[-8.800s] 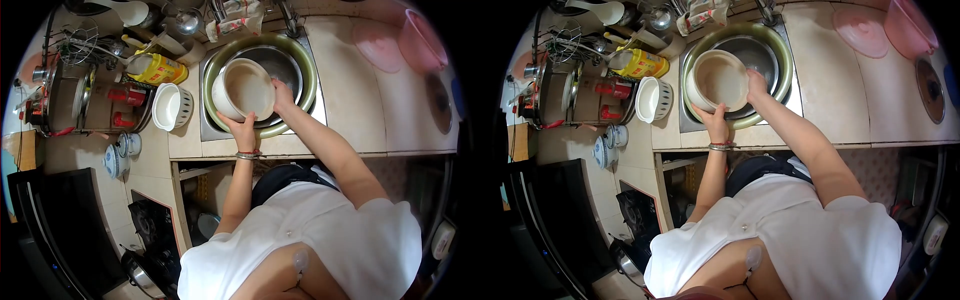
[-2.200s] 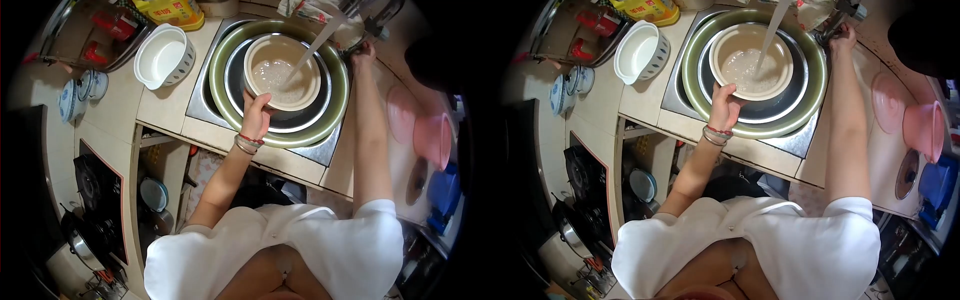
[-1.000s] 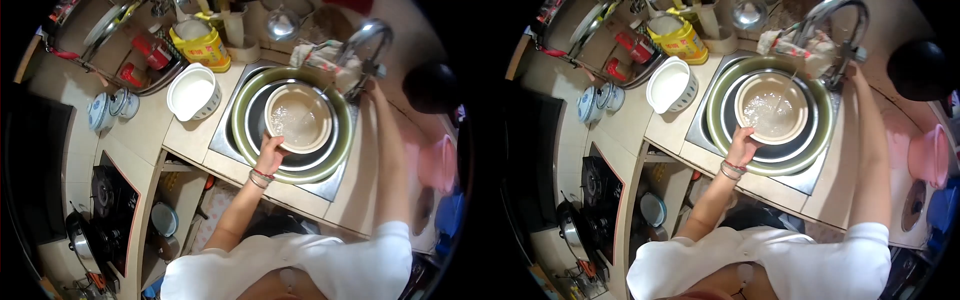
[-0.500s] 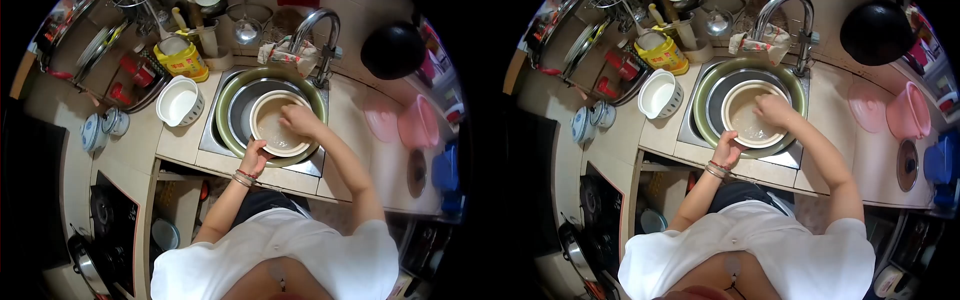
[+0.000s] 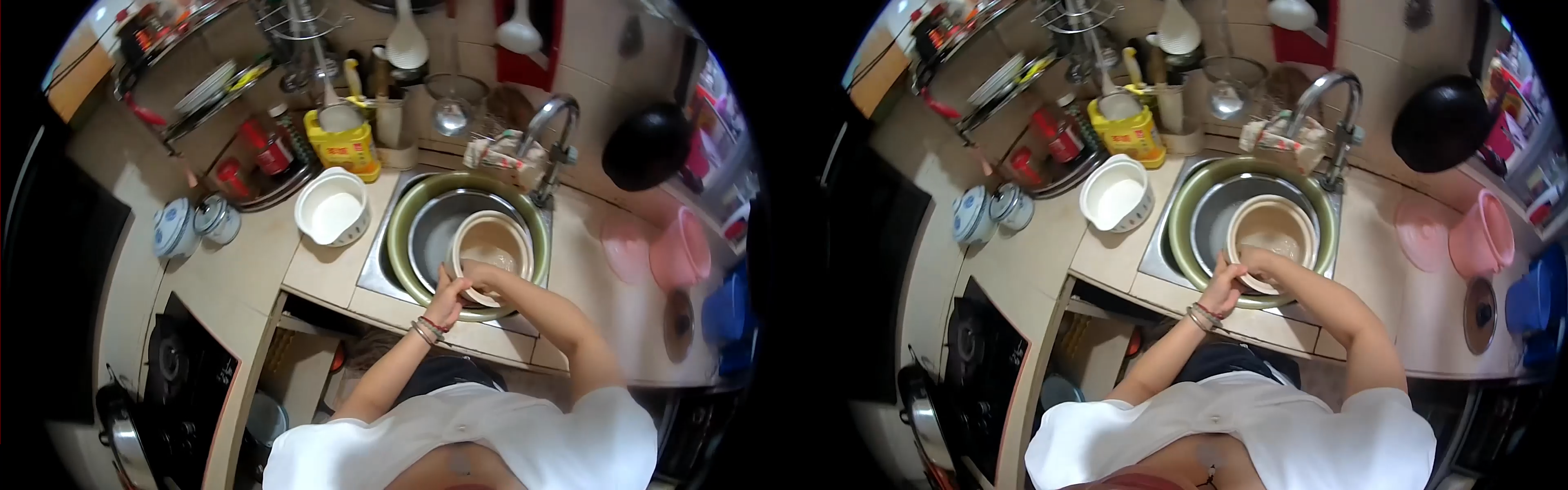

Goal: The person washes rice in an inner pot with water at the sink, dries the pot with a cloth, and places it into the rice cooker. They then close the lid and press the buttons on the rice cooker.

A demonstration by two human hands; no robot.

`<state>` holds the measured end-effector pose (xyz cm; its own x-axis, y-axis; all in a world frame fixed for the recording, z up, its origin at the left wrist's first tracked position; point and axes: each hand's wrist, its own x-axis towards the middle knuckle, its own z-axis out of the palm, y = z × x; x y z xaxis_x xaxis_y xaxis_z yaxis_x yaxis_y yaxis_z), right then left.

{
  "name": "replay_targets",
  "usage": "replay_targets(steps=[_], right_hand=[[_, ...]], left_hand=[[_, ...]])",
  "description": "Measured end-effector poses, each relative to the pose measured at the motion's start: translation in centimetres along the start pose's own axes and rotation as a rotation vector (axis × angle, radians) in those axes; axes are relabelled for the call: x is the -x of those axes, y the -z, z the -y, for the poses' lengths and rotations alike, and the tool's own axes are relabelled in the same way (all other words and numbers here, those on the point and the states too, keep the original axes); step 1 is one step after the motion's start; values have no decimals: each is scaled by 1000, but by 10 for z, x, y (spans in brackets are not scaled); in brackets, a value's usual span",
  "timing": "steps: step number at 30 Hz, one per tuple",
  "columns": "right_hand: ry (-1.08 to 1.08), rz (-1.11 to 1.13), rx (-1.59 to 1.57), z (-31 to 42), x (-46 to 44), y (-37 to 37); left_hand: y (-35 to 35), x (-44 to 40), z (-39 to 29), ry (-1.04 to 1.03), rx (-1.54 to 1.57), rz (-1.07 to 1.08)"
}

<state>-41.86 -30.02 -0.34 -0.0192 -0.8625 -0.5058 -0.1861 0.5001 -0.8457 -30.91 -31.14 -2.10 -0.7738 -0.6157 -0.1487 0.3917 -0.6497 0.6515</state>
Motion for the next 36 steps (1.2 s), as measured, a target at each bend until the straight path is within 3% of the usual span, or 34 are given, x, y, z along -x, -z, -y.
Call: replay_targets(steps=[2, 4, 6, 7, 9, 13, 16, 17, 20, 22, 24, 26, 32, 33, 36], right_hand=[[-45, -162, 175, -2, -9, 3], [185, -358, 72, -29, -28, 7], [77, -497, 649, -30, -43, 20], [-14, -499, 768, -5, -25, 19], [90, -478, 1009, 12, -9, 28], [216, -526, 1218, -28, -12, 48], [25, -304, 1354, -32, 3, 45], [-102, -235, 1350, -27, 6, 40], [-101, -73, 943, -39, -3, 34], [111, -19, 641, -56, -22, 28], [201, -20, 341, -60, -28, 23], [174, -84, 63, -17, -8, 12], [19, -496, 734, -8, -41, 41], [-29, -462, 860, 7, -28, 41], [142, -365, 1209, -8, -21, 57]], left_hand=[[5, 0, 0, 90, 28, 12], [-2, 1, -2, 30, 39, 23], [-8, 3, -8, 54, 1, 18], [-2, 0, -4, 88, 32, -3], [5, -7, 4, 91, 25, -15], [6, -12, 6, 86, -9, -6], [5, -10, 10, 67, -46, -37], [4, -9, 10, 76, -44, -58], [-5, -3, -1, 117, -31, -91], [-6, -4, -3, 124, -26, -87], [1, -6, 3, 104, -18, -75], [11, -11, 10, 67, -11, -6], [-2, -3, -3, 87, 17, -21], [-5, -1, -7, 117, 35, -26], [0, -4, -3, 102, 15, -9]])
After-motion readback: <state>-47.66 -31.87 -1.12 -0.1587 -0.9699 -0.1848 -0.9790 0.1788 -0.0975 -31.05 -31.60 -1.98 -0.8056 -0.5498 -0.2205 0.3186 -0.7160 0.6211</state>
